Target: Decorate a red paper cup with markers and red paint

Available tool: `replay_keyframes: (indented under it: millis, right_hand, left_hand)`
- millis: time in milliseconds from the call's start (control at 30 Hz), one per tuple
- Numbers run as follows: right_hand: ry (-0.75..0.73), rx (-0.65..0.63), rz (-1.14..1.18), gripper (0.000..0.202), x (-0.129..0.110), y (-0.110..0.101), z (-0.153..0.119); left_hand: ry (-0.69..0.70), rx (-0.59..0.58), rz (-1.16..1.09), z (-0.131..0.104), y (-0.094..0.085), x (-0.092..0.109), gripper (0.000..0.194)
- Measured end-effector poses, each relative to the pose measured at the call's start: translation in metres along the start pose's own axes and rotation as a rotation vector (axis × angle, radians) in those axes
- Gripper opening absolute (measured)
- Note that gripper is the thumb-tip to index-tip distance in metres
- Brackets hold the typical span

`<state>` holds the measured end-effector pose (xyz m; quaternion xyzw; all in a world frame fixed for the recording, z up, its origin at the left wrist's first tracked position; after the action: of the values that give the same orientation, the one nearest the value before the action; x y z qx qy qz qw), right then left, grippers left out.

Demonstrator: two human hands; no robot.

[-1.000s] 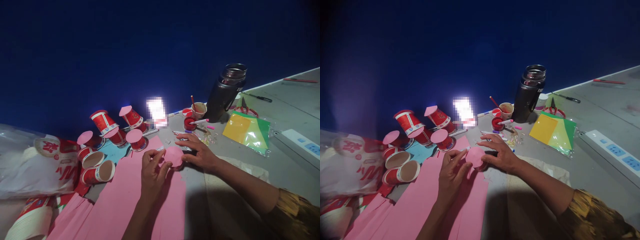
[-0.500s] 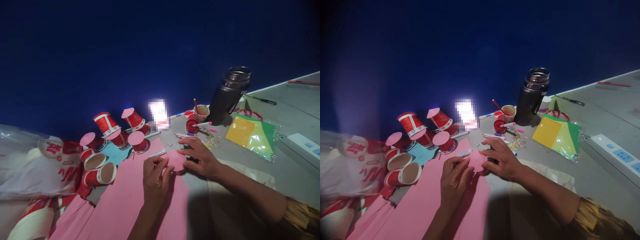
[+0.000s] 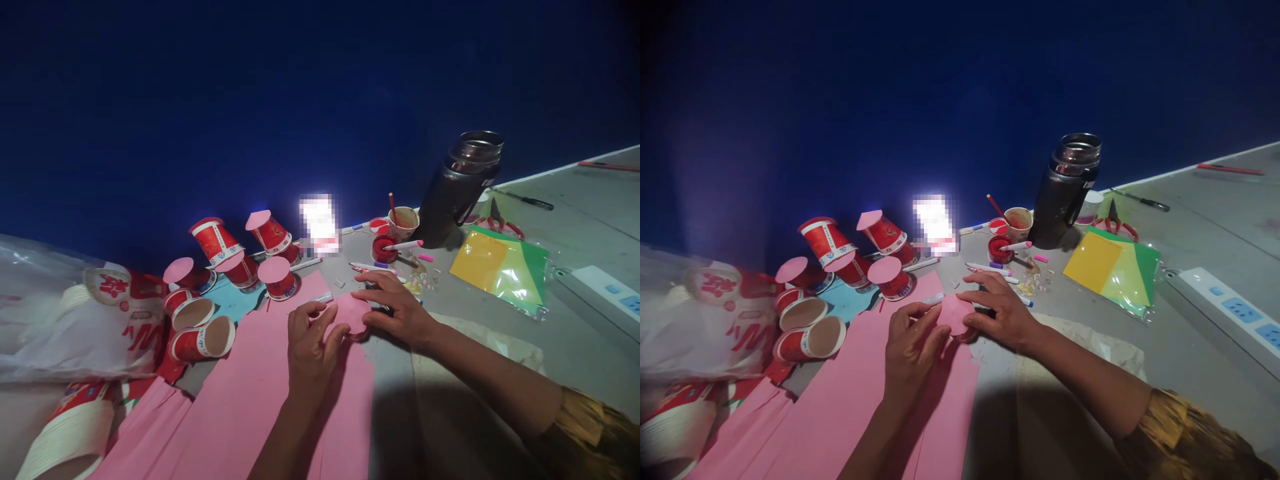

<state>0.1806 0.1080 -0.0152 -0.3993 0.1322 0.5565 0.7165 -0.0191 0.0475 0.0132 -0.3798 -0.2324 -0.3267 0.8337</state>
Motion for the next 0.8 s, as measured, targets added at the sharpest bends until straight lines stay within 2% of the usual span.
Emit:
replay_keyframes:
  millis: [167,300,500,600,800]
  right_hand:
    - [0.088,0.033,0.019,0.043,0.007,-0.006,0.0]
    - [0.109,0.047,0.01,0.042,0.009,-0.005,0.0]
    - [0.157,0.008,0.034,0.046,0.014,0.001,-0.002]
    - [0.169,-0.004,0.042,0.046,0.013,-0.001,0.0]
    - [0.097,-0.05,0.039,0.044,-0.001,0.0,0.007]
  left_hand:
    - [-0.085,0.052,-0.076,-0.003,-0.002,0.0,0.028]
    - [-0.136,0.036,-0.081,-0.004,-0.001,-0.004,0.026]
    - [-0.115,0.016,-0.043,-0.005,0.0,-0.008,0.023]
    - [-0.122,0.028,-0.048,-0.007,0.001,-0.009,0.029]
    - [-0.078,-0.038,0.008,-0.01,0.007,-0.007,0.038]
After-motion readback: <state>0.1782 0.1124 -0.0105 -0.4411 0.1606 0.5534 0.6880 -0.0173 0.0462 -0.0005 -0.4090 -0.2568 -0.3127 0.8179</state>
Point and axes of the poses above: each hand's wrist, its own z-axis towards the middle knuckle, its own y-axis out of the palm, x = y × z, the point moved 6 cm from there along z, towards the middle knuckle, and after that the axes turned 10 degrees about x, right-handed, at the moved point
